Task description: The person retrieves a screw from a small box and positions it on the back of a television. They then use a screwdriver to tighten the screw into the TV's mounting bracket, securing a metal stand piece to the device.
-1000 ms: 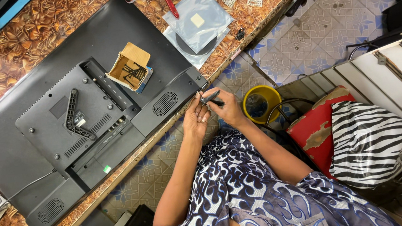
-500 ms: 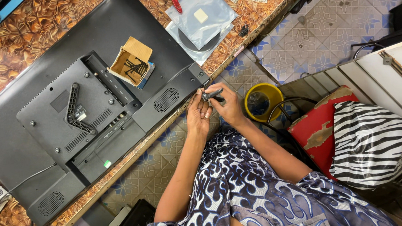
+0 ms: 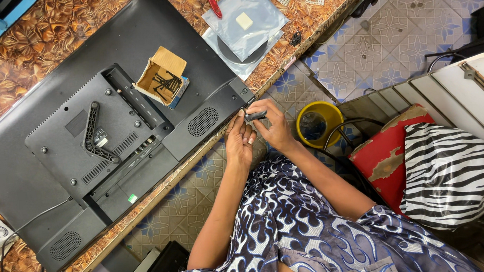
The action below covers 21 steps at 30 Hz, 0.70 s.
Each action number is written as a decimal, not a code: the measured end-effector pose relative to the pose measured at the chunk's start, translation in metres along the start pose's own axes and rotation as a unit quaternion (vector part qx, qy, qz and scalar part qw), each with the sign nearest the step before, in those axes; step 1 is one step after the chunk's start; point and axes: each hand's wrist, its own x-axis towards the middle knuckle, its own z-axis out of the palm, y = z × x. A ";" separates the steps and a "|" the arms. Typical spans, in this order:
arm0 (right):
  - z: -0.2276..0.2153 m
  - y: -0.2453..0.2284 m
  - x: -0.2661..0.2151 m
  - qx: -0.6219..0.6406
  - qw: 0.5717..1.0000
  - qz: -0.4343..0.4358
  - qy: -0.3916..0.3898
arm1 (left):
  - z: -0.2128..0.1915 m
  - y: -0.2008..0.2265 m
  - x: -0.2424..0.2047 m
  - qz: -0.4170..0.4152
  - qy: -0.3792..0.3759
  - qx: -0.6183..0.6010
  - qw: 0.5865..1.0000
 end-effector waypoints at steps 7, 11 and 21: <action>-0.002 0.005 0.001 -0.043 0.998 0.024 0.024 | 0.012 0.006 -0.021 -0.057 0.027 0.033 0.997; -0.004 0.015 -0.004 -0.077 0.994 0.064 0.042 | 0.012 0.004 -0.024 -0.110 -0.016 0.069 0.991; -0.006 -0.006 0.003 -0.146 0.988 0.056 0.005 | 0.027 0.020 -0.031 -0.071 -0.066 0.072 0.993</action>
